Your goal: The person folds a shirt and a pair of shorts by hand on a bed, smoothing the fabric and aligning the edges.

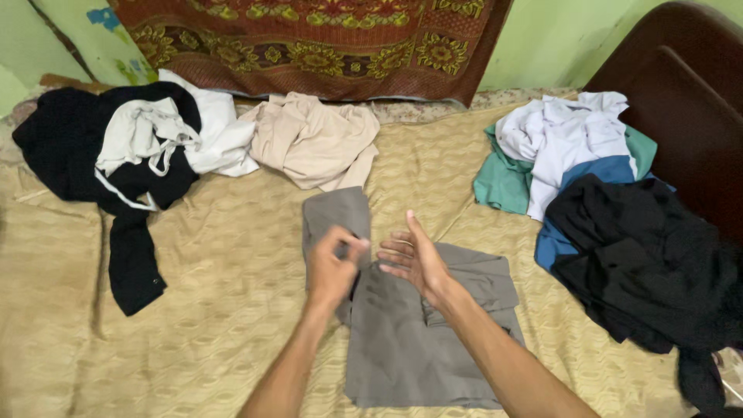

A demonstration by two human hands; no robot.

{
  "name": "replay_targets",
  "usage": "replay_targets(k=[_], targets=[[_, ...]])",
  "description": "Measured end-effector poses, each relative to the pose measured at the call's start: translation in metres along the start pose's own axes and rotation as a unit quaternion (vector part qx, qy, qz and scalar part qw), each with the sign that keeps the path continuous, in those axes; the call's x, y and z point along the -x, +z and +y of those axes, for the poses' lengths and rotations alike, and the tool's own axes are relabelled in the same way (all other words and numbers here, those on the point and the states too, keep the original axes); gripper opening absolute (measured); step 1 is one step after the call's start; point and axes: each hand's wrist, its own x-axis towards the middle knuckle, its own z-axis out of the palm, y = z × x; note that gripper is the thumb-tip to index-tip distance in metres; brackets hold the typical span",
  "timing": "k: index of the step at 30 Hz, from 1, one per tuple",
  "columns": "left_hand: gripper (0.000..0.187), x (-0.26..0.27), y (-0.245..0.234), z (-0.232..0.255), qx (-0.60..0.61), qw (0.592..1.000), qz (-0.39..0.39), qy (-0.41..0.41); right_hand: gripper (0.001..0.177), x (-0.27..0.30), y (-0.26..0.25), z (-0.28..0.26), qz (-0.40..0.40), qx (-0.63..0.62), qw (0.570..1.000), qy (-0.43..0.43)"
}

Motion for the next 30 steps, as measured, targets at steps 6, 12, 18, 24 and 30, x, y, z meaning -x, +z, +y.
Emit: replay_targets(k=[6, 12, 18, 24, 30], targets=[[0.033, 0.063, 0.077, 0.041, -0.126, 0.924, -0.355, 0.063, 0.075, -0.014, -0.106, 0.025, 0.206, 0.147, 0.961, -0.112], [0.024, 0.079, 0.091, -0.011, -0.200, 0.943, -0.264, 0.017, 0.056, -0.013, -0.226, 0.050, 0.295, 0.032, 0.955, -0.027], [0.040, 0.075, 0.081, -0.059, -0.423, 0.892, -0.148, -0.053, 0.035, -0.013, -0.339, 0.049, 0.395, 0.051, 0.915, -0.072], [0.094, 0.081, 0.095, -0.079, -0.417, 0.878, -0.236, -0.025, 0.040, -0.029, -0.416, 0.055, 0.450, 0.131, 0.876, -0.115], [0.113, 0.059, 0.126, -0.068, -0.548, 0.706, -0.422, -0.153, 0.045, -0.033, -0.436, 0.047, 0.495, 0.188, 0.844, -0.082]])
